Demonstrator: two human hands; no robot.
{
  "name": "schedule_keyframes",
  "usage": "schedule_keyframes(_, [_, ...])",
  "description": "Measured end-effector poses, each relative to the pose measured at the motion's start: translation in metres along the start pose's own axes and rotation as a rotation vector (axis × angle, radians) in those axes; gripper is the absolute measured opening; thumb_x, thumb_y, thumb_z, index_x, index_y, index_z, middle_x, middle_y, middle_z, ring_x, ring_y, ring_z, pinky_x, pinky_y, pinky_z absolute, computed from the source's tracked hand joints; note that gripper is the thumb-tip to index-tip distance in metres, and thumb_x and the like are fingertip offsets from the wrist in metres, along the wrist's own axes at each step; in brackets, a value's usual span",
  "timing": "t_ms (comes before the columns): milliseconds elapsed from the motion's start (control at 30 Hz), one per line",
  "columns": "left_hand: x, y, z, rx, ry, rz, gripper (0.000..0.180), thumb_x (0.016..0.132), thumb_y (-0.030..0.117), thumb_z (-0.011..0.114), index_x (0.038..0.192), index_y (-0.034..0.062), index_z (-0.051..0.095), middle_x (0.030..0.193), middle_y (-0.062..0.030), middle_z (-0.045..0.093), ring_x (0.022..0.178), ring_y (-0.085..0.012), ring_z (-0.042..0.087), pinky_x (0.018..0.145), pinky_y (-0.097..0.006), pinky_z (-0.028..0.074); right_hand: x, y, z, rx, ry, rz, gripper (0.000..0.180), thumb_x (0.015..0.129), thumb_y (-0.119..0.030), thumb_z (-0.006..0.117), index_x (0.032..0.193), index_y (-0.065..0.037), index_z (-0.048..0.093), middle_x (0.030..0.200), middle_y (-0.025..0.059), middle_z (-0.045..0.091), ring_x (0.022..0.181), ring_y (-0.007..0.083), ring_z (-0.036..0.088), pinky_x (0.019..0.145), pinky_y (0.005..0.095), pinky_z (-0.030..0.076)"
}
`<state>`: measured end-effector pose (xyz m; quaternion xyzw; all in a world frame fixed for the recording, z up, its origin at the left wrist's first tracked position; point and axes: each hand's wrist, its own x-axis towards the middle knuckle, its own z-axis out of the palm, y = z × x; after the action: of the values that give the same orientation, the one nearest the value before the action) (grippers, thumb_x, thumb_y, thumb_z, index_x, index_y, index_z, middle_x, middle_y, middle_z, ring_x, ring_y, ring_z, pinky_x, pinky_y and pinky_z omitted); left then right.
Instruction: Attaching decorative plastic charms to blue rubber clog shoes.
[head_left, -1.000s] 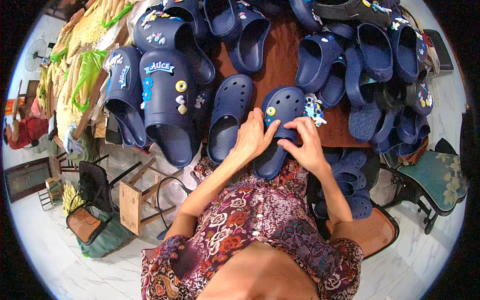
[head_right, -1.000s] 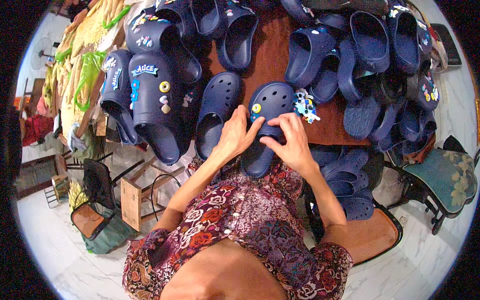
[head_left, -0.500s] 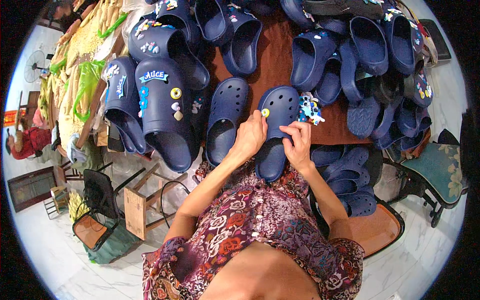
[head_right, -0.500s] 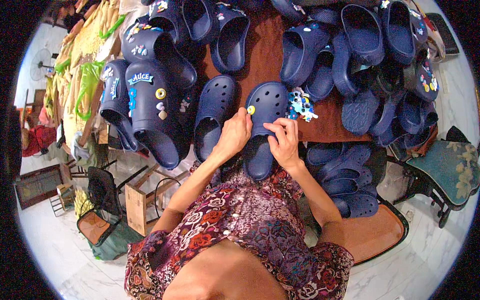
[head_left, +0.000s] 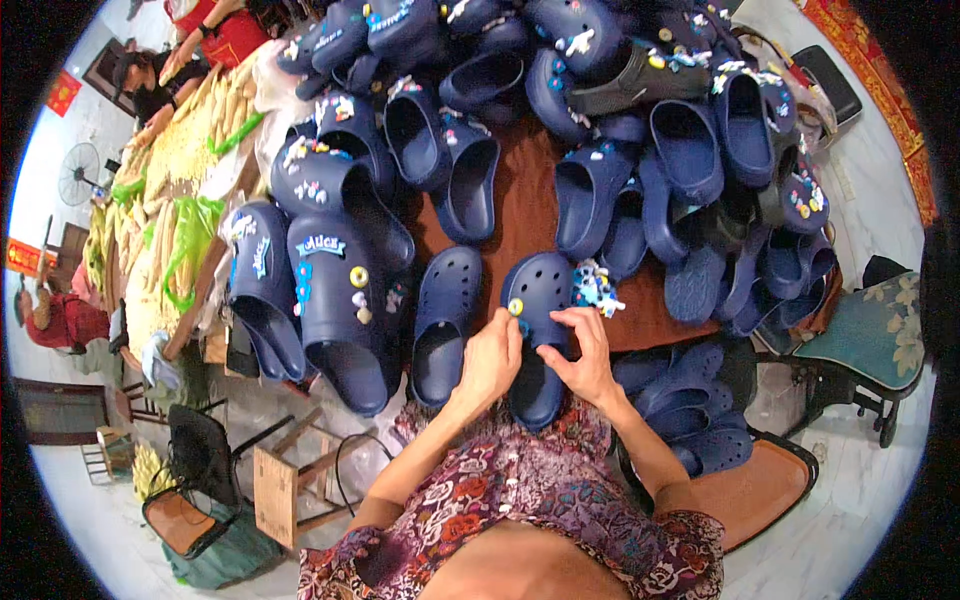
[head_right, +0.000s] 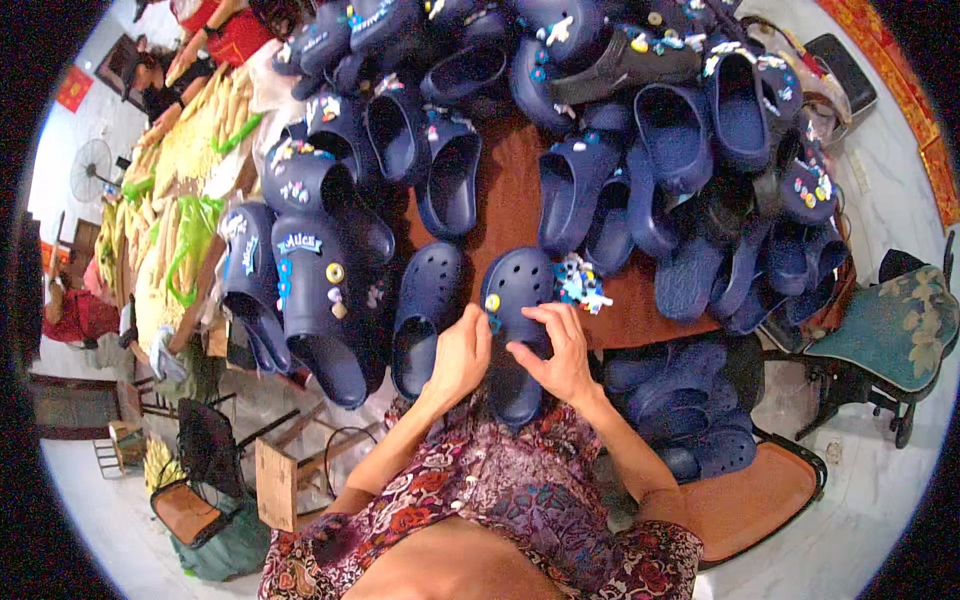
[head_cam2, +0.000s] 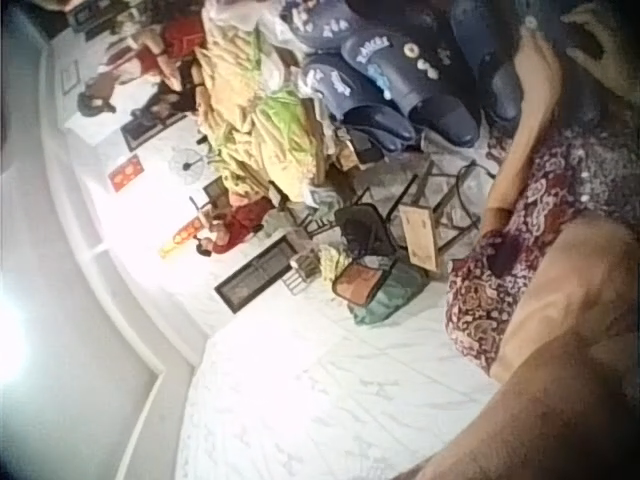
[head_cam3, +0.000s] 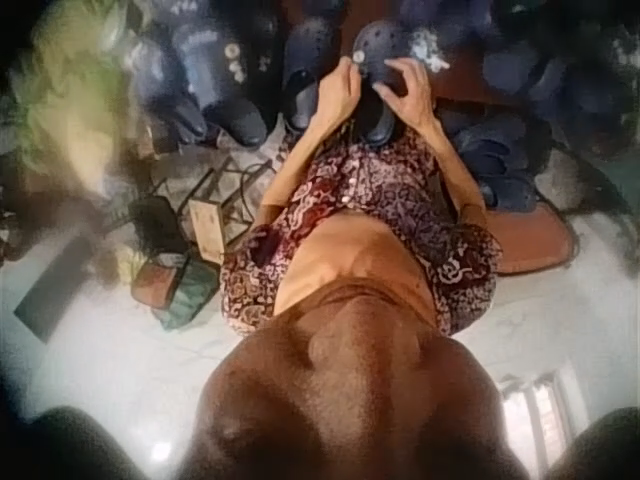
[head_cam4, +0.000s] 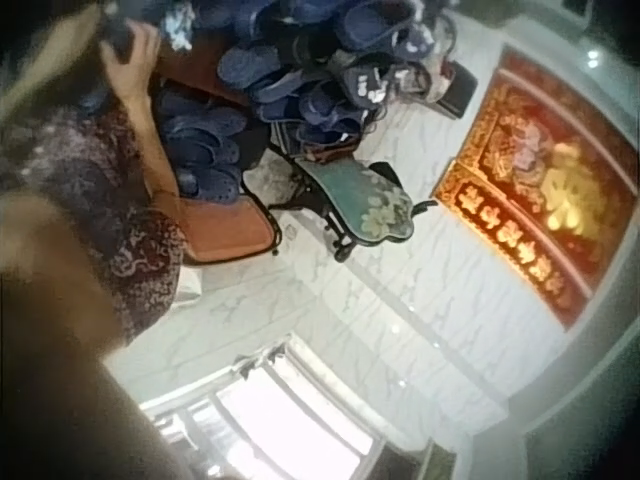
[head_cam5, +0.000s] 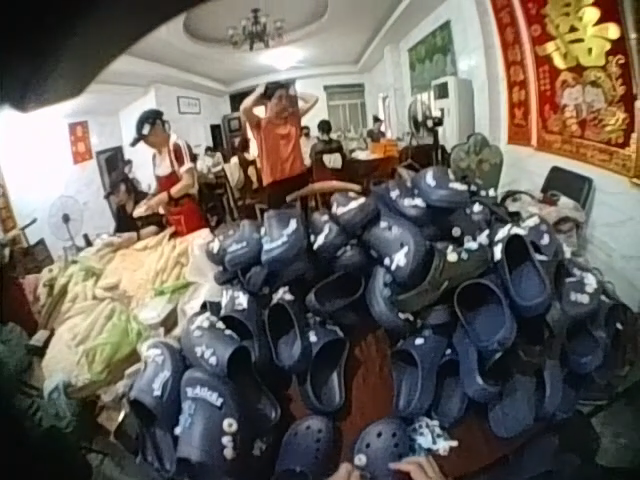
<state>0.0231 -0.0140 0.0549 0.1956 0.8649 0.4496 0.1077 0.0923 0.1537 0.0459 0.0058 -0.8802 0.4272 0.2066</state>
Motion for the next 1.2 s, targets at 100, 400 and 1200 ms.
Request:
schedule_keyframes(100, [0.003,0.012,0.000,-0.013,-0.040,0.097,0.014,0.100,0.012,0.048,0.094,-0.0006,0.050,0.073,-0.0279,0.057,0.072,-0.0478,0.061,0.059,-0.052,0.045,0.009,-0.010,-0.007,0.130,-0.078,0.076,0.045,0.078,-0.022,0.081,0.116,-0.005,0.063,0.107,0.0127,0.061,0.097,0.0314,0.061,0.084,0.0389,0.050])
schedule_keyframes(400, [0.016,0.014,0.000,-0.295,-0.234,0.005,0.031,0.104,0.029,0.042,0.092,0.0020,0.052,0.074,-0.0211,0.061,0.073,-0.0410,0.065,0.064,-0.049,0.047,0.016,-0.012,-0.006,0.194,0.038,0.068,0.018,0.081,-0.006,0.078,0.095,-0.002,0.068,0.093,0.0098,0.065,0.085,0.0219,0.065,0.075,0.0321,0.052])
schedule_keyframes(1200, [0.036,-0.049,0.035,0.078,0.000,-0.075,0.046,0.097,0.034,0.059,0.116,-0.0013,0.038,0.105,-0.0356,0.055,0.090,-0.0547,0.061,0.074,-0.058,0.052,-0.009,0.037,-0.008,0.027,0.104,0.167,0.022,0.089,-0.007,0.066,0.109,0.000,0.061,0.115,0.0164,0.056,0.103,0.0306,0.059,0.087,0.0399,0.049])
